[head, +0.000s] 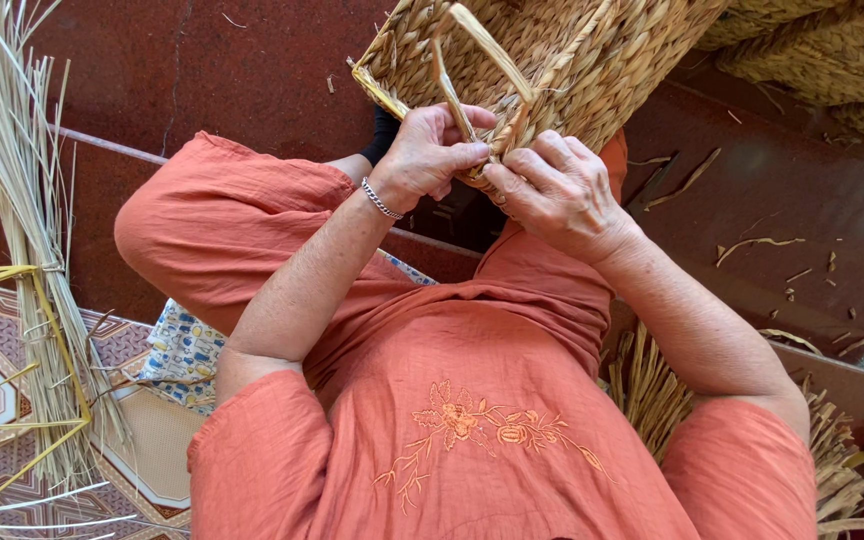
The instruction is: The person weaves a rectangular basket using dried palm leaves, interlacing strands along the rim and sides. They occasionally trim excess material with scissors and adjust the basket's position while seated on the floor.
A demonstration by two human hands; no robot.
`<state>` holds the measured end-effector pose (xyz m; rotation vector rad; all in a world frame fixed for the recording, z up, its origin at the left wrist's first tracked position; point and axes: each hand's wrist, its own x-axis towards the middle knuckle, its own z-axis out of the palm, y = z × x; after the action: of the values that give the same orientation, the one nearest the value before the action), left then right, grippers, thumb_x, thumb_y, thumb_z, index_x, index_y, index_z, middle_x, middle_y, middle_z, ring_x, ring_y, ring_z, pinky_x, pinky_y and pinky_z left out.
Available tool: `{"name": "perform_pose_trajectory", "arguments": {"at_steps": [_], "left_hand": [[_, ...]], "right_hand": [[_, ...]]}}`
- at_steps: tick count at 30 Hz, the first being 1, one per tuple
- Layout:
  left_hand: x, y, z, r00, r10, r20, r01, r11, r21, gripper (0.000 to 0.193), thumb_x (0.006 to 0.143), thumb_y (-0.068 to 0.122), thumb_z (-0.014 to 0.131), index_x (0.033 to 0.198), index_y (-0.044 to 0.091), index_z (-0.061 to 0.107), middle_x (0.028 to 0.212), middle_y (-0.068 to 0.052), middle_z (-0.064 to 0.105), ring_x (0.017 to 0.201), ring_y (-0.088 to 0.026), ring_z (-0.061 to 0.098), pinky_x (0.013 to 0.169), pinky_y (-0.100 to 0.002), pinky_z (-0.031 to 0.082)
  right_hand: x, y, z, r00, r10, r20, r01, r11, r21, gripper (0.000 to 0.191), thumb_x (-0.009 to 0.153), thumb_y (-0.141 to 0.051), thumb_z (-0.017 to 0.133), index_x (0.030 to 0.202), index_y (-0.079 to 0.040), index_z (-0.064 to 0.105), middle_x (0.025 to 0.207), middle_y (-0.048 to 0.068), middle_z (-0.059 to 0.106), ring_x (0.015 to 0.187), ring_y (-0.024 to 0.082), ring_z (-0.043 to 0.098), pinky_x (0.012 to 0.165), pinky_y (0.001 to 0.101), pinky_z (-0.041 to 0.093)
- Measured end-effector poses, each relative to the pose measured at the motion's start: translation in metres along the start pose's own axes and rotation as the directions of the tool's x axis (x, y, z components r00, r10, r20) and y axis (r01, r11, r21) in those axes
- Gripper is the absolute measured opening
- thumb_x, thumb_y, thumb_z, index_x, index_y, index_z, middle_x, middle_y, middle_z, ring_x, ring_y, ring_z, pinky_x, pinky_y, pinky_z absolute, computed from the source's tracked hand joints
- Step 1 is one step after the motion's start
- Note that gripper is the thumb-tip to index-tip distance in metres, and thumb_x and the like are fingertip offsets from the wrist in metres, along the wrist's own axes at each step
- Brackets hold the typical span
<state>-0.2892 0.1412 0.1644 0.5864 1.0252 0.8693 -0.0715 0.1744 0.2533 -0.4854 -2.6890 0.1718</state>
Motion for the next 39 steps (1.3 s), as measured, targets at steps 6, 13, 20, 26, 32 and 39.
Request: {"name": "perform_pose_trajectory", "arguments": {"at_steps": [6,13,20,26,32,39], "left_hand": [[0.007,0.004,0.001,1.0,-0.026,0.008,0.025,0.993,0.117,0.04,0.092,0.007,0.076,0.13,0.004,0.063,0.073,0.003,0.062,0.045,-0.002,0.044,0.034,-0.02,0.034],[-0.001,0.004,0.007,1.0,0.003,-0.029,-0.002,0.999,0.048,0.058,0.093,0.009,0.074,0.145,0.003,0.047,0.074,0.0,0.062,0.043,-0.004,0.047,0.034,-0.021,0.037],[-0.011,0.017,0.007,0.999,0.021,-0.046,-0.025,0.996,-0.089,0.08,0.09,0.01,0.077,0.152,0.005,0.027,0.094,-0.011,0.07,0.04,-0.007,0.049,0.033,-0.024,0.043],[-0.015,0.01,0.003,0.99,0.142,0.004,-0.141,0.986,-0.089,0.061,0.095,0.006,0.073,0.146,0.007,0.041,0.106,-0.006,0.065,0.044,-0.005,0.051,0.036,-0.022,0.045],[-0.018,-0.002,-0.002,0.976,0.207,0.06,-0.205,0.978,-0.051,0.032,0.098,0.005,0.068,0.128,0.009,0.057,0.114,-0.004,0.066,0.047,-0.002,0.053,0.037,-0.019,0.044],[-0.027,-0.014,0.002,0.921,0.39,0.018,-0.379,0.883,0.278,0.012,0.1,-0.002,0.063,0.11,0.005,0.064,0.115,-0.004,0.058,0.057,-0.002,0.06,0.044,-0.02,0.047]], "right_hand": [[0.011,0.001,0.001,0.999,0.03,0.025,-0.029,0.998,-0.052,0.015,0.088,-0.009,0.076,0.1,-0.006,0.067,0.09,0.003,0.065,0.084,0.019,0.061,0.07,0.0352,0.049],[0.02,0.004,0.02,0.98,-0.016,0.196,0.069,0.961,-0.267,0.01,0.088,-0.014,0.072,0.083,-0.009,0.065,0.08,0.003,0.064,0.082,0.018,0.063,0.061,0.032,0.047],[0.017,0.03,0.01,0.972,0.072,0.223,-0.08,0.996,0.028,0.004,0.077,-0.005,0.058,0.074,-0.007,0.06,0.07,0.007,0.061,0.061,0.017,0.057,0.054,0.0324,0.05],[-0.032,0.009,-0.041,0.869,0.168,0.466,-0.404,0.785,0.471,0.004,0.071,-0.005,0.053,0.066,-0.007,0.053,0.06,0.005,0.056,0.057,0.018,0.057,0.053,0.0362,0.053],[-0.087,-0.036,-0.062,0.809,0.201,0.552,-0.406,0.87,0.278,0.007,0.065,-0.007,0.061,0.069,-0.003,0.056,0.066,0.011,0.058,0.068,0.03,0.06,0.063,0.0451,0.054],[-0.17,-0.068,-0.036,0.591,0.269,0.76,-0.395,0.919,-0.018,0.016,0.07,-0.01,0.067,0.084,-0.002,0.065,0.076,0.015,0.064,0.077,0.032,0.062,0.067,0.0465,0.054]]}}
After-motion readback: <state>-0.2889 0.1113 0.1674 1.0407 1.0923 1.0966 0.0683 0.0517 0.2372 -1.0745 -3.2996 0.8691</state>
